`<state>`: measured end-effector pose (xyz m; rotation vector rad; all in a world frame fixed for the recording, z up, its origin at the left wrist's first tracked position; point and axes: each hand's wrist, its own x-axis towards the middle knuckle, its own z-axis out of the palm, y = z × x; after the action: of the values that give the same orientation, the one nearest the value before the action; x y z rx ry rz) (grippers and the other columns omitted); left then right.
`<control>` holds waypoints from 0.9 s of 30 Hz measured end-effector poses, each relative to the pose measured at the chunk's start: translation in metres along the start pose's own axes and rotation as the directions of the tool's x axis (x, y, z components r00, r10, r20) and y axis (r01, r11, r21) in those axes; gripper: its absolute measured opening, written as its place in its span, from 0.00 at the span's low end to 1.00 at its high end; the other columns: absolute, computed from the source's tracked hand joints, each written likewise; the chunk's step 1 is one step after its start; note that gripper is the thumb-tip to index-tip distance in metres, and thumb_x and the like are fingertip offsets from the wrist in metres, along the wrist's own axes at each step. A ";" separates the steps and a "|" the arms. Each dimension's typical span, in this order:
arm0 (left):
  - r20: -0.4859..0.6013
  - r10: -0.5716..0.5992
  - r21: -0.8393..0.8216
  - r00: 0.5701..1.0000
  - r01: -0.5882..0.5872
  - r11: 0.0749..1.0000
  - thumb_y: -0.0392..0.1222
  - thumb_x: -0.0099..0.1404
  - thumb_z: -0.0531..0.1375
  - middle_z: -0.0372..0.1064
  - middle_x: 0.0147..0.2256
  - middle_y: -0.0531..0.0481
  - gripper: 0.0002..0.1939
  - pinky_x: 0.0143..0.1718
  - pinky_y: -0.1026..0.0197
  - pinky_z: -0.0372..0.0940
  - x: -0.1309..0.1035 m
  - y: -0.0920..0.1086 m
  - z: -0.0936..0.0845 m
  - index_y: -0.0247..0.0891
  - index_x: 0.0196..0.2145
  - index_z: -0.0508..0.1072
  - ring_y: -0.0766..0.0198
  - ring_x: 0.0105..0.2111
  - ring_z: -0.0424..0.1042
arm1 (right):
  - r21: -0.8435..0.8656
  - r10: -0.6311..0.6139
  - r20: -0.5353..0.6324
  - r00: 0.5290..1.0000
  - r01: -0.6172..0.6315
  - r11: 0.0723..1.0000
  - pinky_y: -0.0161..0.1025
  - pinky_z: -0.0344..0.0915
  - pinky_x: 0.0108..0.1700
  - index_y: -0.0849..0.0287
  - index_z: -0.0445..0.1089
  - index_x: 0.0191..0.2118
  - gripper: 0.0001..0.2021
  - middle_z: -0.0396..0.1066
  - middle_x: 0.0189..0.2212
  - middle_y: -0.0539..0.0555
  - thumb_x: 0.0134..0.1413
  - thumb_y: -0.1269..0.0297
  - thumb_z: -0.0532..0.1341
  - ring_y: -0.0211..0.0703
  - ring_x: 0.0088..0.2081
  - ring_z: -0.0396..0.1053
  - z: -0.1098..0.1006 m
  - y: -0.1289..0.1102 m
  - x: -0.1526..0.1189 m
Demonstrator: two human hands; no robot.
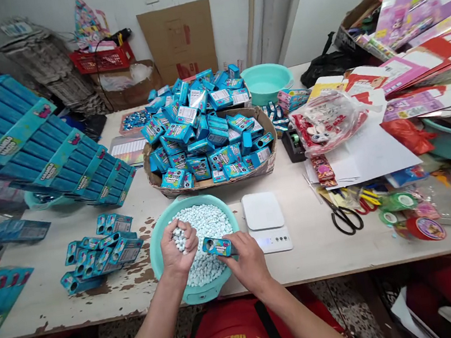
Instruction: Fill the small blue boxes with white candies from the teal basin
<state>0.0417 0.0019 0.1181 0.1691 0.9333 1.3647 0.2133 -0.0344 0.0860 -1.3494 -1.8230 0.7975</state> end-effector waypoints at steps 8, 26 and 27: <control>-0.124 0.233 0.113 0.965 -0.219 0.969 0.48 0.55 0.62 0.51 0.15 0.59 0.19 0.13 0.67 0.47 0.001 -0.010 0.017 0.38 0.17 0.57 0.74 0.13 0.53 | -0.015 0.014 0.038 0.999 -0.013 1.000 0.44 0.65 0.39 0.54 0.69 0.41 0.13 0.71 0.35 0.54 0.47 0.63 0.66 0.51 0.39 0.69 0.013 -0.009 0.007; 0.195 0.395 0.936 0.898 -0.050 -0.348 0.50 0.61 0.55 0.60 0.55 0.38 0.23 0.54 0.41 0.53 0.036 -0.042 -0.112 0.38 0.52 0.65 0.45 0.57 0.55 | 0.229 0.440 -0.271 0.856 -0.387 0.893 0.43 0.66 0.38 0.57 0.65 0.38 0.21 0.71 0.31 0.52 0.40 0.51 0.65 0.46 0.33 0.69 -0.047 0.099 0.028; 0.224 0.393 0.929 0.892 -0.074 -0.362 0.49 0.61 0.54 0.61 0.55 0.38 0.22 0.54 0.41 0.53 0.035 -0.044 -0.112 0.38 0.51 0.66 0.45 0.57 0.55 | 0.214 0.455 -0.266 0.850 -0.408 0.887 0.44 0.66 0.38 0.58 0.65 0.38 0.21 0.71 0.31 0.52 0.39 0.49 0.65 0.46 0.32 0.68 -0.048 0.108 0.031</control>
<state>-0.0009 -0.0239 0.0027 1.7456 2.2068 0.4469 0.3037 0.0268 0.0303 -1.7063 -1.2019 0.8721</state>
